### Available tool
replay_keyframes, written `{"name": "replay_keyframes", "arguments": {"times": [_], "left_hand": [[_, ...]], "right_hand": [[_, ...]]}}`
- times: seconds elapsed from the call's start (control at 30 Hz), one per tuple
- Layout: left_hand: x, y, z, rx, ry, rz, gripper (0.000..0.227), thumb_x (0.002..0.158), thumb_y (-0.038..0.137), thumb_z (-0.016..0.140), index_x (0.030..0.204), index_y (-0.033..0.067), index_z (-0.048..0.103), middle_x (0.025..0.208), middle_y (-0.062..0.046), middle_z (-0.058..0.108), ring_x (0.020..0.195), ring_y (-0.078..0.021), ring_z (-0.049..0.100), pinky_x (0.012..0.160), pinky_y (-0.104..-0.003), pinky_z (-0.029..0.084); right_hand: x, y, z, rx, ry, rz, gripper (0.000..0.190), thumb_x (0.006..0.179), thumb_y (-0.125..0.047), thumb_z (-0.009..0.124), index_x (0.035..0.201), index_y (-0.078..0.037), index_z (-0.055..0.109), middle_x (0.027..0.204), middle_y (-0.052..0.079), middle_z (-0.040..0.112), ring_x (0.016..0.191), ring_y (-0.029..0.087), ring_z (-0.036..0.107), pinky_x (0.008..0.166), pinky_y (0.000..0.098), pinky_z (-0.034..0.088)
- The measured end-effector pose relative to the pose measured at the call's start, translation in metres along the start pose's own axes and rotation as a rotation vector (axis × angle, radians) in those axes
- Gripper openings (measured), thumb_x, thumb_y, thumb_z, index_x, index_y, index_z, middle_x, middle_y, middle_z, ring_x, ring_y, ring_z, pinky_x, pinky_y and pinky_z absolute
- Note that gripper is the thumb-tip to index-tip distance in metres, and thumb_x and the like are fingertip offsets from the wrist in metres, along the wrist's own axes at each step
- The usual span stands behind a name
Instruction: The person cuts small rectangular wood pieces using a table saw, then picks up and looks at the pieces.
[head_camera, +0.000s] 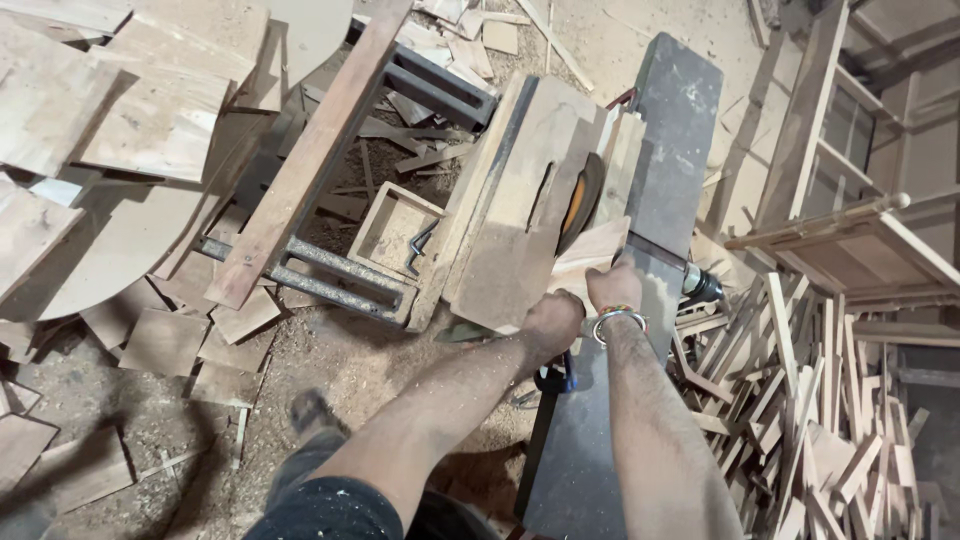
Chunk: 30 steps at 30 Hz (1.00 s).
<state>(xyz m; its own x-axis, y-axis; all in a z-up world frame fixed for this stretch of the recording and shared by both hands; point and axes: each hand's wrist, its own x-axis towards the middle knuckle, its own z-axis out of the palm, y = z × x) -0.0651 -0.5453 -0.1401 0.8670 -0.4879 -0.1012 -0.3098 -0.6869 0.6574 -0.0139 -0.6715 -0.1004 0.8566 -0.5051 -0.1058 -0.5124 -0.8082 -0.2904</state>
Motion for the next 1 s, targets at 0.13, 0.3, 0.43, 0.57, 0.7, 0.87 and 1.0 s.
{"name": "replay_keyframes", "arguments": {"times": [0.13, 0.3, 0.43, 0.57, 0.7, 0.87, 1.0], "left_hand": [[0.002, 0.007, 0.001, -0.049, 0.057, -0.046, 0.018, 0.084, 0.004, 0.063, 0.099, -0.0052, 0.068, 0.101, -0.021, 0.068, 0.091, -0.0368, 0.072, 0.071, -0.045, 0.062], [-0.009, 0.012, 0.007, -0.181, 0.117, -0.123, 0.016, 0.091, 0.013, 0.062, 0.090, 0.0007, 0.072, 0.094, -0.019, 0.072, 0.086, -0.0343, 0.075, 0.069, -0.043, 0.062], [-0.008, 0.009, 0.005, -0.070, 0.155, -0.031, 0.012, 0.091, 0.011, 0.063, 0.091, 0.0034, 0.072, 0.091, -0.017, 0.073, 0.082, -0.0314, 0.076, 0.068, -0.040, 0.063], [-0.008, 0.007, 0.007, -0.076, 0.049, -0.026, 0.009, 0.088, 0.012, 0.066, 0.089, 0.0061, 0.073, 0.091, -0.015, 0.075, 0.083, -0.0310, 0.076, 0.069, -0.041, 0.063], [-0.002, 0.009, 0.005, -0.085, 0.046, -0.042, 0.010, 0.085, 0.011, 0.068, 0.089, 0.0055, 0.075, 0.091, -0.017, 0.074, 0.084, -0.0325, 0.076, 0.071, -0.042, 0.062], [0.004, 0.011, 0.005, 0.031, 0.052, -0.017, 0.012, 0.085, 0.010, 0.068, 0.093, 0.0035, 0.074, 0.094, -0.017, 0.074, 0.084, -0.0317, 0.076, 0.067, -0.041, 0.064], [0.009, 0.012, 0.004, 0.017, -0.011, -0.042, 0.012, 0.086, 0.009, 0.067, 0.095, 0.0038, 0.075, 0.095, -0.016, 0.075, 0.087, -0.0308, 0.076, 0.069, -0.040, 0.064]], "right_hand": [[0.000, -0.005, -0.001, -0.026, 0.010, 0.008, 0.060, 0.082, -0.033, 0.078, 0.122, 0.005, 0.053, 0.113, 0.034, 0.068, 0.110, 0.050, 0.065, 0.095, 0.0520, 0.051], [-0.005, -0.011, -0.003, -0.064, 0.053, 0.023, 0.062, 0.084, -0.033, 0.077, 0.125, 0.006, 0.052, 0.115, 0.034, 0.068, 0.110, 0.049, 0.066, 0.096, 0.0516, 0.051], [-0.011, -0.016, -0.005, -0.141, 0.068, 0.031, 0.059, 0.085, -0.036, 0.078, 0.120, 0.005, 0.055, 0.117, 0.032, 0.068, 0.112, 0.046, 0.066, 0.097, 0.0513, 0.052], [-0.010, -0.016, -0.004, -0.117, 0.088, 0.065, 0.058, 0.084, -0.036, 0.077, 0.120, 0.003, 0.056, 0.117, 0.031, 0.068, 0.111, 0.047, 0.066, 0.097, 0.0521, 0.052], [0.003, -0.002, 0.009, -0.143, 0.123, -0.009, 0.049, 0.092, -0.038, 0.069, 0.115, 0.003, 0.055, 0.105, 0.033, 0.070, 0.102, 0.050, 0.068, 0.090, 0.0565, 0.053], [0.011, 0.008, 0.013, -0.130, 0.151, -0.054, 0.041, 0.099, -0.035, 0.063, 0.111, 0.004, 0.055, 0.096, 0.035, 0.070, 0.092, 0.054, 0.068, 0.083, 0.0590, 0.054], [0.009, 0.002, 0.009, -0.129, 0.157, -0.043, 0.043, 0.095, -0.034, 0.066, 0.107, 0.006, 0.055, 0.095, 0.035, 0.070, 0.092, 0.053, 0.069, 0.084, 0.0563, 0.055]]}}
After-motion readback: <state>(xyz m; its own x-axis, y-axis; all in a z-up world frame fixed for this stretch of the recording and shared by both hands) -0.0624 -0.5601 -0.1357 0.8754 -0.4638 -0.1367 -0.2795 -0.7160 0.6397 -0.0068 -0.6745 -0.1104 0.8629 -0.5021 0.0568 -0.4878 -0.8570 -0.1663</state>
